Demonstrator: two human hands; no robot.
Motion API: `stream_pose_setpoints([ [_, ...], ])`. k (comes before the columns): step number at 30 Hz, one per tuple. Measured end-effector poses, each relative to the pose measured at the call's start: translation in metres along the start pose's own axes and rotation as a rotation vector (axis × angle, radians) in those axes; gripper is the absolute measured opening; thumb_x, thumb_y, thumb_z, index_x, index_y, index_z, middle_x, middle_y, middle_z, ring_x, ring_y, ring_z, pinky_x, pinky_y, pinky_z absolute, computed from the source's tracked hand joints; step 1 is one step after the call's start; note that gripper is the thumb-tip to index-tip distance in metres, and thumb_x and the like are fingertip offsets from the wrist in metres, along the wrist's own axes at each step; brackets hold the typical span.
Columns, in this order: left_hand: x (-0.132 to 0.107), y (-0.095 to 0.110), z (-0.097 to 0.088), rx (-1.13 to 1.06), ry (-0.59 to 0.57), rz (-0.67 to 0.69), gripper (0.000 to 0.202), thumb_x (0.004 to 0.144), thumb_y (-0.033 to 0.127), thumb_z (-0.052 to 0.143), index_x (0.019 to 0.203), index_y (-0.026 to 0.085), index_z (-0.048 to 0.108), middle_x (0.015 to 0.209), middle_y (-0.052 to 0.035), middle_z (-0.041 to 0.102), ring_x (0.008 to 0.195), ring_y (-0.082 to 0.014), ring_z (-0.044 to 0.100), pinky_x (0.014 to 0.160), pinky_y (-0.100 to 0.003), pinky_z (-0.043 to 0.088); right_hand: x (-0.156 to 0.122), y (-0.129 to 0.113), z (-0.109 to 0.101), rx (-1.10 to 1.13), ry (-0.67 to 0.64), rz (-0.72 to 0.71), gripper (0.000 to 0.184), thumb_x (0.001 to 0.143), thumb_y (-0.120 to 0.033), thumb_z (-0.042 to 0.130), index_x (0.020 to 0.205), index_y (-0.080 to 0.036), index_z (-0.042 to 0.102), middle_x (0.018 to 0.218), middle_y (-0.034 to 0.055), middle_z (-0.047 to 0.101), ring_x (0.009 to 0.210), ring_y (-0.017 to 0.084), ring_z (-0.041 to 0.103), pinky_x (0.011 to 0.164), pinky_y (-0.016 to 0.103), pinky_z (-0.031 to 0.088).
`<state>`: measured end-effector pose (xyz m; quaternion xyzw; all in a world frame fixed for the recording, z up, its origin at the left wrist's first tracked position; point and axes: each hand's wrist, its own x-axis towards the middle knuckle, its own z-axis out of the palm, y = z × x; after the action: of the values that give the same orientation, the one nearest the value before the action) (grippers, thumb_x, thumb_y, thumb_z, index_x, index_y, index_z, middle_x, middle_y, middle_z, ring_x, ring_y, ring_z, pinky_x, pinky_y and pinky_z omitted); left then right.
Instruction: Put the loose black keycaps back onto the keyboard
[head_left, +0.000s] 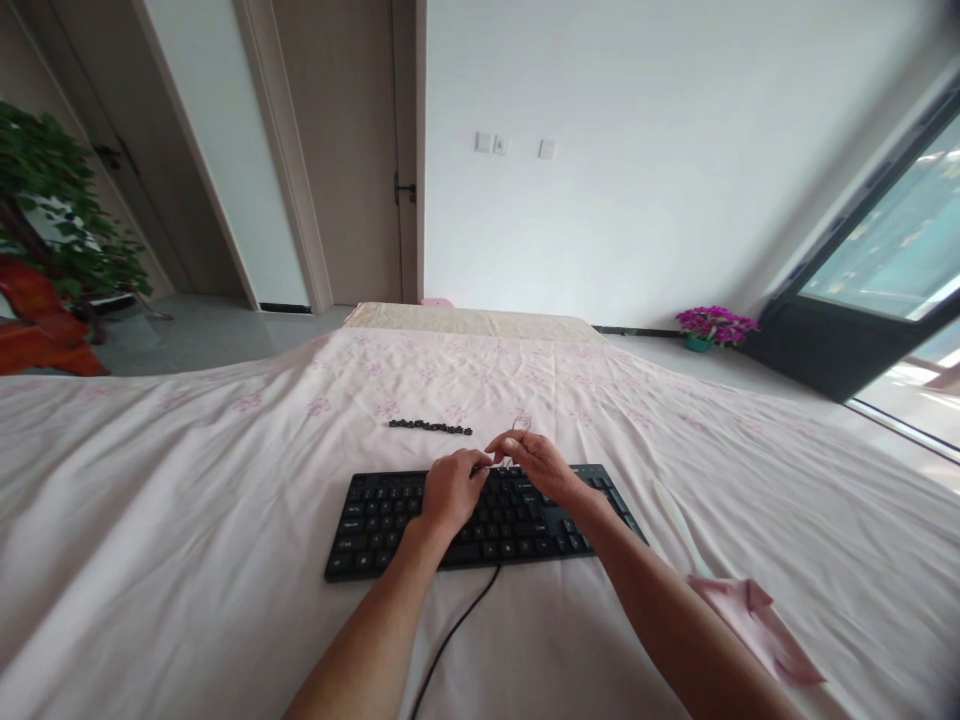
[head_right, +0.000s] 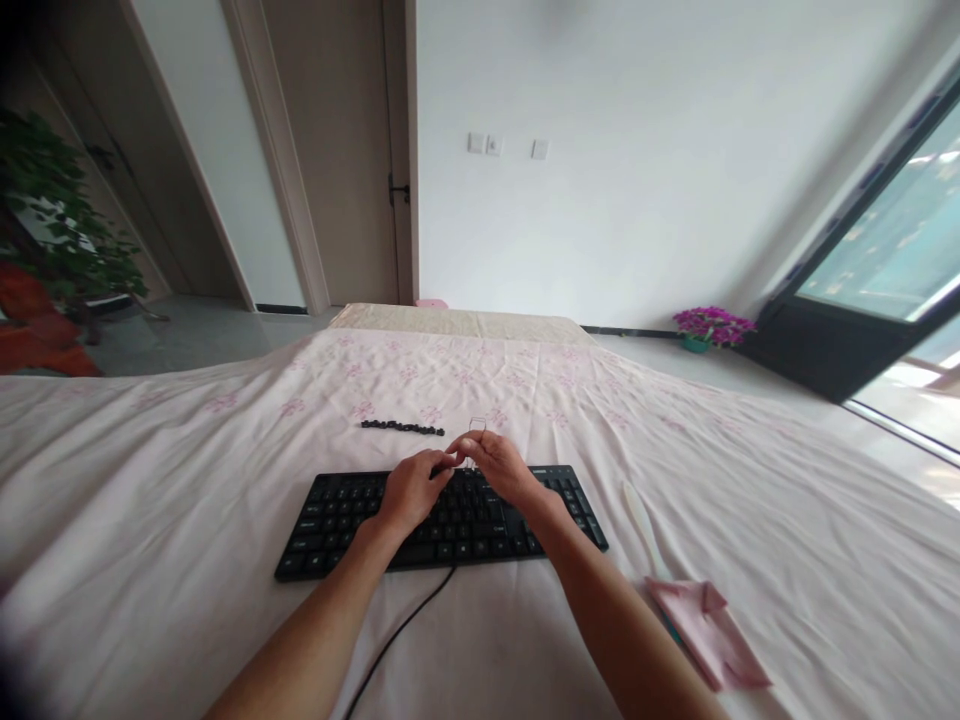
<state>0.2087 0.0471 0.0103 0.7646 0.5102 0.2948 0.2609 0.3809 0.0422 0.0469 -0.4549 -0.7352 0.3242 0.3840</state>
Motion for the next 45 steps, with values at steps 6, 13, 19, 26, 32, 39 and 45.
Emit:
stream_pose_setpoints([
  [6,0.001,-0.001,0.002,0.038,-0.007,0.018,0.019,0.084,0.023,0.056,0.099,0.026,0.069,0.099,-0.0006,0.07,0.094,-0.016,0.062,0.08,-0.024,0.042,-0.002,-0.005,0.003,0.06,-0.035,-0.021,0.041,0.094,-0.048,0.041,0.086,-0.018,0.069,0.078,0.0026,0.067,0.077,0.015,0.062,0.078,0.028,0.047],
  [13,0.001,0.001,-0.005,0.068,-0.065,0.037,0.015,0.082,0.028,0.06,0.092,0.027,0.071,0.096,-0.001,0.07,0.092,-0.0173,0.062,0.077,-0.025,0.041,-0.005,0.008,0.004,-0.102,-0.085,0.011,0.045,0.093,-0.053,0.037,0.079,-0.02,0.065,0.077,0.0014,0.066,0.074,0.015,0.061,0.077,0.028,0.047],
  [19,0.005,0.011,0.0,0.121,-0.085,0.072,0.011,0.077,0.032,0.065,0.086,0.028,0.071,0.093,-0.0006,0.071,0.092,-0.0193,0.063,0.089,-0.031,0.038,-0.014,0.02,0.012,-0.005,0.05,-0.096,0.047,0.096,-0.05,0.033,0.081,-0.018,0.064,0.071,0.0016,0.061,0.071,0.014,0.058,0.075,0.027,0.046],
  [26,0.003,0.018,0.016,0.114,0.035,0.059,0.014,0.082,0.037,0.06,0.082,0.028,0.071,0.087,0.0008,0.072,0.086,-0.0175,0.064,0.1,-0.037,0.03,-0.019,0.024,0.017,0.057,0.152,-0.164,0.04,0.095,-0.043,0.038,0.075,-0.017,0.06,0.071,0.0025,0.059,0.068,0.014,0.057,0.071,0.027,0.045],
  [32,0.002,0.017,0.013,0.012,0.086,0.02,0.013,0.08,0.038,0.063,0.083,0.029,0.072,0.084,0.0029,0.074,0.085,-0.0183,0.065,0.1,-0.036,0.032,-0.022,0.014,0.015,0.008,0.254,-0.197,0.042,0.097,-0.04,0.032,0.074,-0.018,0.059,0.069,0.0025,0.057,0.067,0.014,0.055,0.07,0.028,0.044],
  [39,0.006,0.007,0.015,-0.184,0.154,-0.072,0.012,0.08,0.027,0.058,0.088,0.024,0.067,0.086,0.0014,0.072,0.08,-0.0152,0.066,0.074,-0.025,0.045,-0.015,-0.011,0.008,-0.567,0.198,-0.382,0.032,0.097,-0.035,0.037,0.104,-0.022,0.065,0.086,0.0065,0.066,0.087,0.02,0.053,0.082,0.035,0.039],
  [45,0.008,0.002,0.019,-0.346,0.233,-0.114,0.025,0.077,0.021,0.061,0.102,0.024,0.062,0.084,0.0007,0.072,0.079,-0.0139,0.067,0.076,-0.025,0.047,-0.003,-0.017,0.0,-0.685,0.101,-0.165,0.027,0.096,-0.026,0.042,0.111,-0.024,0.064,0.088,0.0046,0.064,0.083,0.017,0.056,0.072,0.027,0.041],
])
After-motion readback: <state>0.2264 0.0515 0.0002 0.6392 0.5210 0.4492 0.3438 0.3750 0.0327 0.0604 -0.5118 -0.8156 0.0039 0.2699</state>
